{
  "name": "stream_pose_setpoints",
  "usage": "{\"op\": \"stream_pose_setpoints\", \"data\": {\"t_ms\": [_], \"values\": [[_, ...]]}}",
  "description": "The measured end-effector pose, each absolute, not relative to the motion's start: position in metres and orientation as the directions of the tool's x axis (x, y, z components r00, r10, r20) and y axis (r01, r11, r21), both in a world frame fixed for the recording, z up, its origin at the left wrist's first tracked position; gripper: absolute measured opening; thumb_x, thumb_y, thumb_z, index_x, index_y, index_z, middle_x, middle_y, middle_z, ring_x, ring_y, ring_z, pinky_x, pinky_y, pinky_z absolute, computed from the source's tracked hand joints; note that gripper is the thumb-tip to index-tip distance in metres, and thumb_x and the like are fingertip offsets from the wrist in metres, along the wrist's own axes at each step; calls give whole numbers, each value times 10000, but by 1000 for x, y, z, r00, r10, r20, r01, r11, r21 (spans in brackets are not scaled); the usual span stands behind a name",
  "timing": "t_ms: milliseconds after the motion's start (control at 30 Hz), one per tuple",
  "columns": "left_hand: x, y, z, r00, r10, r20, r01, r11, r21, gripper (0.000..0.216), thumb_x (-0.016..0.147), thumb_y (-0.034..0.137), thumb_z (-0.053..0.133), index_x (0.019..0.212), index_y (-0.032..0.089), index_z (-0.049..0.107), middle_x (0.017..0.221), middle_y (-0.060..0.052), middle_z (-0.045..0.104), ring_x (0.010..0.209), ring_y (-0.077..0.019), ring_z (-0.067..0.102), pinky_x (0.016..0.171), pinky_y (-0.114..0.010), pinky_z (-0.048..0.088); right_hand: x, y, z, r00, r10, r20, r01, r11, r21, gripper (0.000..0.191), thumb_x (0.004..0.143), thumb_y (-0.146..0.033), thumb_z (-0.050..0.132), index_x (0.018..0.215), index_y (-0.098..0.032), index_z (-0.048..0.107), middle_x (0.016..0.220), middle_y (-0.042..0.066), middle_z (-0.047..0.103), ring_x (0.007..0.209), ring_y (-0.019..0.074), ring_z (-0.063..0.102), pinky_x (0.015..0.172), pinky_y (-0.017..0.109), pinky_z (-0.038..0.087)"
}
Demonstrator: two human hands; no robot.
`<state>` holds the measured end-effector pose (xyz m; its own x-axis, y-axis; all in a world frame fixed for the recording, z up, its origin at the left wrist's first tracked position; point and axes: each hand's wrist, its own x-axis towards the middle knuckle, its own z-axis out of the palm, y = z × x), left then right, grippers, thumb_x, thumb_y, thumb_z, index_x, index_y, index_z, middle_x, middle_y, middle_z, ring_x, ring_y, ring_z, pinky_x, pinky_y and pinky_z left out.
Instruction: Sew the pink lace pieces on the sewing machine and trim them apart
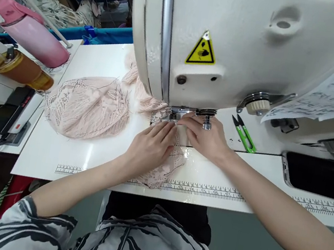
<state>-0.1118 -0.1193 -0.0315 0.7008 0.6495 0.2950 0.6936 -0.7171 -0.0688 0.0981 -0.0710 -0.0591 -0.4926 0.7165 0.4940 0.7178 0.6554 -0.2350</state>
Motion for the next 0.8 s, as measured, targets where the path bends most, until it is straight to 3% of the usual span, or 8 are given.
{"op": "stream_pose_setpoints", "data": {"t_ms": [100, 267, 433, 633, 800], "values": [[-116, -111, -37, 683, 685, 254, 713, -701, -26, 470, 1009, 280, 468, 1399, 40, 572, 1454, -194, 575, 1373, -321, 547, 1081, -460, 544, 97, -74, -58, -545, 707, 451, 733, 662, -153, 377, 954, -81, 425, 1069, -248, 744, 1116, 41, 761, 860, 186, 671, 823, 352, 450], [-123, -101, -40, 703, 665, 254, 687, -726, 0, 498, 1004, 295, 460, 1387, 1, 580, 1449, -216, 571, 1374, -344, 539, 1090, -468, 540, 93, -76, -56, -552, 734, 396, 760, 638, -121, 364, 1009, -143, 399, 1117, -251, 730, 1113, 61, 757, 938, 204, 674, 858, 364, 436], [-127, -93, -43, 705, 661, 257, 675, -737, 41, 498, 1010, 295, 459, 1406, 11, 560, 1455, -208, 573, 1386, -338, 528, 1128, -486, 508, 88, -80, -51, -478, 782, 400, 813, 566, -135, 380, 1039, -202, 369, 1179, -269, 716, 1127, 81, 745, 1041, 221, 651, 928, 379, 450], [-128, -90, -43, 668, 699, 255, 705, -704, 84, 494, 1008, 292, 456, 1403, 14, 554, 1426, -240, 588, 1339, -340, 575, 1036, -470, 578, 87, -76, -49, -511, 790, 339, 789, 587, -179, 446, 1049, -258, 309, 1147, -218, 742, 827, 80, 715, 971, 237, 666, 850, 354, 481], [-128, -88, -44, 673, 685, 277, 700, -712, 58, 512, 1017, 307, 447, 1425, 11, 537, 1445, -200, 587, 1363, -327, 555, 1117, -468, 519, 86, -74, -48, -479, 810, 338, 794, 564, -226, 438, 1047, -275, 323, 1135, -225, 749, 892, 88, 734, 960, 235, 669, 838, 352, 492]]}}
